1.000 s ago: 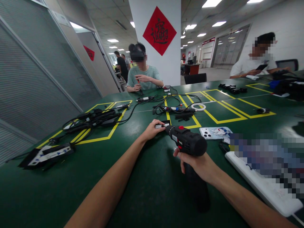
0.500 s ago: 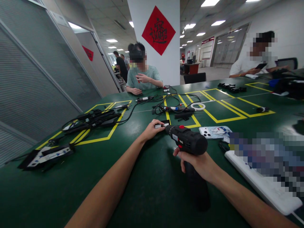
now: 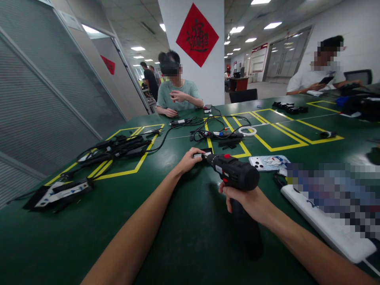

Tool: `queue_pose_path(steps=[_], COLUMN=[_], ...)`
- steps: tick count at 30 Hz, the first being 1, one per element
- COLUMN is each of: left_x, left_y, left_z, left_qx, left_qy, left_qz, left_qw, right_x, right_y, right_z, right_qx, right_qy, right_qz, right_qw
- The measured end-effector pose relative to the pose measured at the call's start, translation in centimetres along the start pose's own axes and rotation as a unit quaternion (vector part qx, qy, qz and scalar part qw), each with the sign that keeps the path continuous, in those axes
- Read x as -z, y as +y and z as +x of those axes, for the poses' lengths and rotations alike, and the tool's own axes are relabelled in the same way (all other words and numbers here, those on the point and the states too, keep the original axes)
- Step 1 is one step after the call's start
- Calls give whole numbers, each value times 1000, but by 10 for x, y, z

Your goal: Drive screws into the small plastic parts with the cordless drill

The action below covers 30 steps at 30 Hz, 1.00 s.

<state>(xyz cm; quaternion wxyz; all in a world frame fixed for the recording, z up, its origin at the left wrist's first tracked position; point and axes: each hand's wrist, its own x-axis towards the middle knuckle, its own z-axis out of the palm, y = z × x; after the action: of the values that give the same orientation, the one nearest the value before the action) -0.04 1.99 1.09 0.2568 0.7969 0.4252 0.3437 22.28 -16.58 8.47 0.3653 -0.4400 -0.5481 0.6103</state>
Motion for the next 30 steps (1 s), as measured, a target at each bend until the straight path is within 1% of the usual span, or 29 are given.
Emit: queue_pose_path(steps=[4,8,14,24,27,30], left_x=[0,-1,-4,-4,-7,-12], left_y=[-2,-3,-4,-9,-12,-13], left_z=[1,1,-1,1,1,1], left_qx=[2,2,-19,-43,-54,-60], left_qy=[5,2,7,9,18,40], left_qz=[5,17,38,46,50,58], left_qw=[1000,1000,999,998,997,996], right_x=[0,1,0,6,5,5], right_y=[1,0,-3,5,5,4], right_z=[0,0,-1,1,1,0], right_qx=[12,-1,-14,-14,-20,-27], right_qy=[3,0,6,-4,-3,0], right_qz=[10,-4,-16,-11,-18,-24], right_qw=[1000,1000,1000,1000,1000,999])
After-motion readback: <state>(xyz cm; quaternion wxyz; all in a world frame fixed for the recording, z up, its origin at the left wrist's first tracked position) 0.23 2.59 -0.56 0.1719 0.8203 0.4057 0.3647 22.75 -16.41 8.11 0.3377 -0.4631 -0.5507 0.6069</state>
